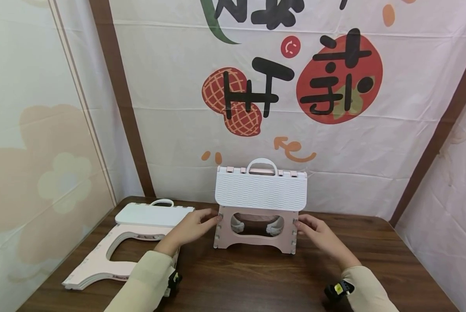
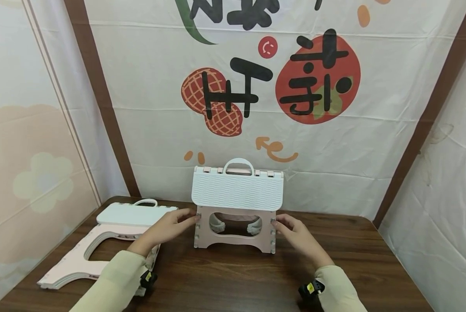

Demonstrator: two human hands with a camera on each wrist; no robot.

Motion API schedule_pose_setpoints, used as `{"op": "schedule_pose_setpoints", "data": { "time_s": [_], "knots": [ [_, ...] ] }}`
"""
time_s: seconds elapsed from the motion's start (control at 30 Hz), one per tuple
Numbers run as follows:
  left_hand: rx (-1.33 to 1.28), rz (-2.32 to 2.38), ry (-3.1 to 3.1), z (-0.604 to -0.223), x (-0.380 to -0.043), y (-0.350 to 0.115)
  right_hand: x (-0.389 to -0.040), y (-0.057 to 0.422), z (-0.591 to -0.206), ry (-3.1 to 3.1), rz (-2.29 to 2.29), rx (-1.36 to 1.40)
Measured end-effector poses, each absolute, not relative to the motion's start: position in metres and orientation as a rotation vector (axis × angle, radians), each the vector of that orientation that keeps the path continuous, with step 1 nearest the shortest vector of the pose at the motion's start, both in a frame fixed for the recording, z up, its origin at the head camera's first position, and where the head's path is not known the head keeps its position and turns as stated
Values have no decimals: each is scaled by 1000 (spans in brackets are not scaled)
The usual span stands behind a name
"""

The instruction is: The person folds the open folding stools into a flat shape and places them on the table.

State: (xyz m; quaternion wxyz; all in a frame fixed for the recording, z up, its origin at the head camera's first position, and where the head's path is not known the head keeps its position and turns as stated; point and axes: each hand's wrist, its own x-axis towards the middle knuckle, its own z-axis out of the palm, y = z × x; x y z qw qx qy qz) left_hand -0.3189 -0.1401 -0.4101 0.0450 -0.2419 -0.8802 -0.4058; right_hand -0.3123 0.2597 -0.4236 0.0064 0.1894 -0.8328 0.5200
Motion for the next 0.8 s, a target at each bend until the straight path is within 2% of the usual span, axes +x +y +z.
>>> {"op": "schedule_pose_setpoints", "data": {
  "time_s": [0.33, 0.57, 0.8],
  "knots": [
    [-643, -1249, -2667, -411, -320, -136, -308, 253, -421, -2579, 1520, 528],
    [-676, -1307, -2588, -411, -323, -130, -308, 246, -421, -2493, 1355, 512],
    [-619, -1310, -2604, -412, -327, -122, -314, 240, -421, -2422, 1416, 557]
  ]
}}
